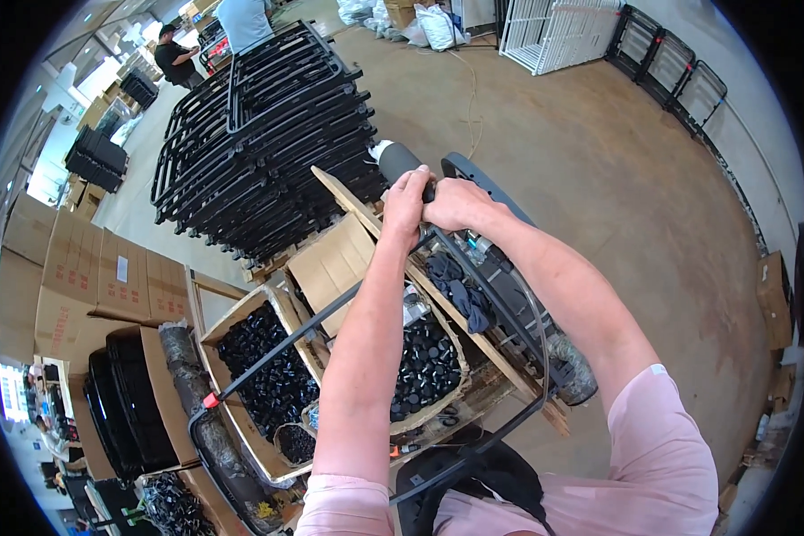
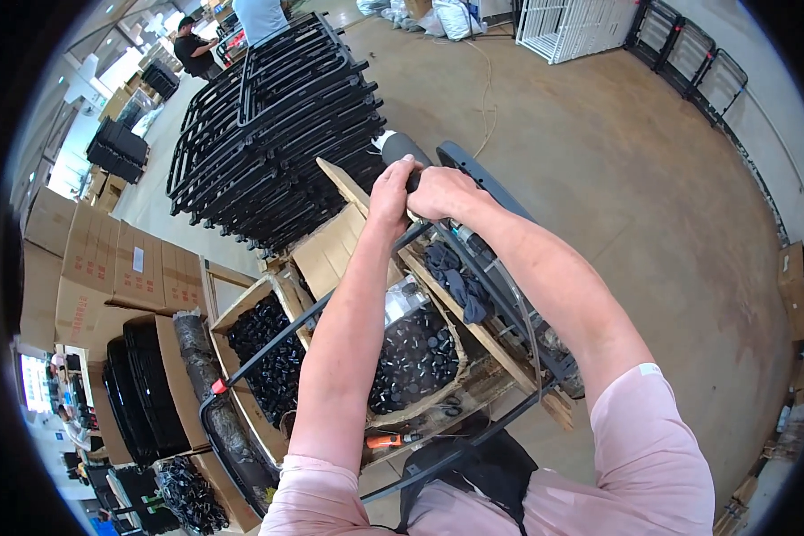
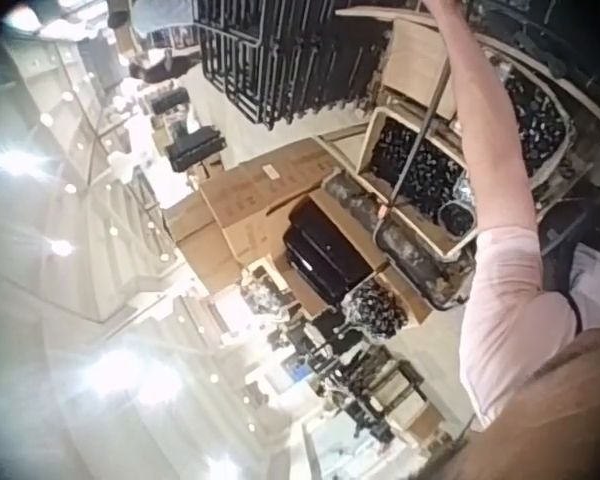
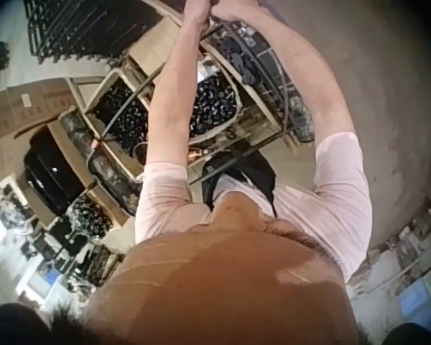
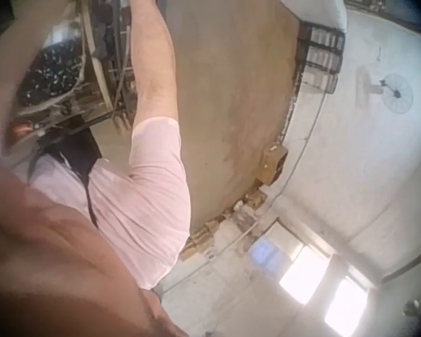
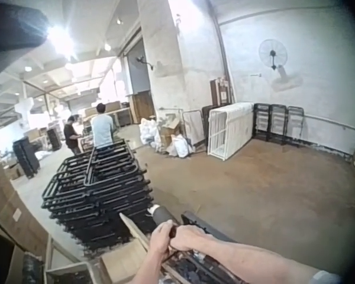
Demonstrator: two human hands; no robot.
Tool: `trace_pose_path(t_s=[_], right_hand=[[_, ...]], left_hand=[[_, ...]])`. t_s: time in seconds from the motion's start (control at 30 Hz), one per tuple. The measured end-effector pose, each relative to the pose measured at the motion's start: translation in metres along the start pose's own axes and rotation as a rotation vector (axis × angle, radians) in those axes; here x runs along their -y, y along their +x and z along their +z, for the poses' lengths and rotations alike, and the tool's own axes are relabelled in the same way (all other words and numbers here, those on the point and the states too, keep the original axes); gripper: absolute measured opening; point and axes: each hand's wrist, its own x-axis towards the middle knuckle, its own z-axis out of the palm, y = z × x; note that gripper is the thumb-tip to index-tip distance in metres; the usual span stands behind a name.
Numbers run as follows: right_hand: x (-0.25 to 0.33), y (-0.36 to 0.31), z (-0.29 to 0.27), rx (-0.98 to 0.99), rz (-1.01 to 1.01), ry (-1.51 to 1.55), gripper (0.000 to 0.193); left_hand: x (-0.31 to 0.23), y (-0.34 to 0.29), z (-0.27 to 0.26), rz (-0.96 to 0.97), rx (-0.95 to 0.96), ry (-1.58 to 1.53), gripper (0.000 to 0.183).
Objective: Assembling the plastic housing and internal components of a handheld leaf blower using power tools and fasteners.
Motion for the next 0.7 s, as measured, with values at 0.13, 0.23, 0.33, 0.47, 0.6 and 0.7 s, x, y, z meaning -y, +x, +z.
trace_pose_path(t_s=[0.13, 0.23, 0.33, 0.47, 0.6, 0.7], right_hand=[[-0.004, 0.009, -0.001, 0.033, -0.005, -0.033, 0.043], [-0.004, 0.014, 0.004, 0.070, -0.027, -0.069, 0.046], [-0.009, 0.018, 0.015, -0.060, -0.059, -0.052, 0.043], [-0.009, 0.019, 0.011, 0.075, -0.019, -0.059, 0.047], [-0.007, 0.022, 0.014, 0.061, -0.054, -0.043, 0.043], [-0.014, 0.035, 0.024, 0.105, -0.046, 0.052, 0.039]], left_hand=[[0.001, 0.001, 0.005, -0.009, 0.021, -0.038, 0.031], [0.002, 0.000, 0.004, 0.017, 0.005, -0.007, 0.032], [0.005, 0.001, -0.001, 0.005, 0.011, -0.017, 0.030], [0.007, -0.002, -0.001, 0.021, 0.005, 0.024, 0.031], [0.011, -0.002, -0.003, 0.021, -0.025, 0.031, 0.036], [0.015, -0.001, -0.006, 0.004, -0.039, 0.073, 0.036]])
